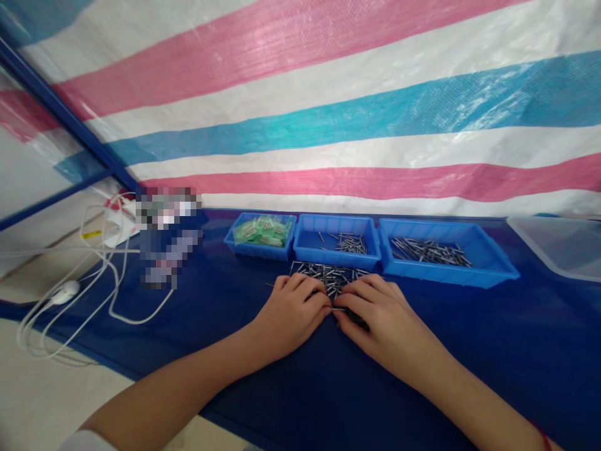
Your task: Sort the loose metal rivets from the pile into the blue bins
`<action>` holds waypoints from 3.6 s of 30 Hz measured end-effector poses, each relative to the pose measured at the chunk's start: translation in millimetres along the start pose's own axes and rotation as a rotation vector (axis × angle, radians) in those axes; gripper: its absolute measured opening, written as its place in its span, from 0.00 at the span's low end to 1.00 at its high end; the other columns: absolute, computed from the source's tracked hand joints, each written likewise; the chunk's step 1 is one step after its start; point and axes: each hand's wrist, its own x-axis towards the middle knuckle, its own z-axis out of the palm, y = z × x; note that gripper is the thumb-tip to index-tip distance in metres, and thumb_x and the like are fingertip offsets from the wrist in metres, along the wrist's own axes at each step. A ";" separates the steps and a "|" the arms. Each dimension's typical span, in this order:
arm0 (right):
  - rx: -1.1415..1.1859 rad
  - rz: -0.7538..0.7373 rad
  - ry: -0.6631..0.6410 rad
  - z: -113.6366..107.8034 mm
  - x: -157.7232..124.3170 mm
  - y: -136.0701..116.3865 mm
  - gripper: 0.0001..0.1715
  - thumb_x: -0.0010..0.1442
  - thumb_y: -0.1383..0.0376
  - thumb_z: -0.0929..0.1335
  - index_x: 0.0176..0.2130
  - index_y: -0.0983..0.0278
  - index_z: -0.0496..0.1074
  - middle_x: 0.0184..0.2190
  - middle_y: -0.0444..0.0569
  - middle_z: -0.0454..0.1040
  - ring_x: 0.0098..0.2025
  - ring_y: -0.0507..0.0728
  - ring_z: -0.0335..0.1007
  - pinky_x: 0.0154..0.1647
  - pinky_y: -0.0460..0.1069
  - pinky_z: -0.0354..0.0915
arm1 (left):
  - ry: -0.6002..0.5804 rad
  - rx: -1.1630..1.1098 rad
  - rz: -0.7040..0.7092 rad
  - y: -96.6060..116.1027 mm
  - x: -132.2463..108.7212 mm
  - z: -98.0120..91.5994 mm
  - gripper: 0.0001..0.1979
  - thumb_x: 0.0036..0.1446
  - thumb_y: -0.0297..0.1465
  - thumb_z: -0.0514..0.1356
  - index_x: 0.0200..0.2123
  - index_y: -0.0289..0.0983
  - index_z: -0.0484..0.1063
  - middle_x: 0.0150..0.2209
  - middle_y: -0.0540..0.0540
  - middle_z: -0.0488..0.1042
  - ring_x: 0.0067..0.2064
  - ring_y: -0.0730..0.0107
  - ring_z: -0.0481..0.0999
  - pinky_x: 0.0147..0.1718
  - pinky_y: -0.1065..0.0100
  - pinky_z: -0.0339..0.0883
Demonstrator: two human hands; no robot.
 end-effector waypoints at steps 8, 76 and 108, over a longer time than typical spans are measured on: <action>0.011 -0.014 -0.006 0.2 0.0 0.7 0.09 0.62 0.62 0.65 0.38 0.59 0.76 0.39 0.49 0.76 0.44 0.59 0.68 0.44 0.56 0.62 | 0.005 0.002 0.003 -0.2 -0.6 -0.7 0.12 0.68 0.36 0.49 0.41 0.39 0.70 0.47 0.47 0.71 0.49 0.63 0.66 0.42 0.59 0.56; 0.619 0.444 0.190 -3.1 -0.7 -9.8 0.11 0.58 0.55 0.68 0.38 0.59 0.73 0.33 0.45 0.75 0.34 0.54 0.72 0.30 0.47 0.68 | 0.286 -0.777 -0.132 -0.7 3.4 -10.8 0.06 0.62 0.30 0.57 0.39 0.36 0.73 0.38 0.46 0.76 0.41 0.68 0.73 0.42 0.68 0.65; -0.353 0.373 0.437 -39.6 -4.4 66.1 0.24 0.61 0.51 0.59 0.39 0.65 0.74 0.36 0.58 0.77 0.41 0.64 0.72 0.49 0.58 0.60 | 0.012 -0.266 -0.014 -4.5 -3.7 -6.6 0.11 0.63 0.36 0.54 0.44 0.43 0.74 0.47 0.45 0.73 0.52 0.58 0.64 0.44 0.57 0.57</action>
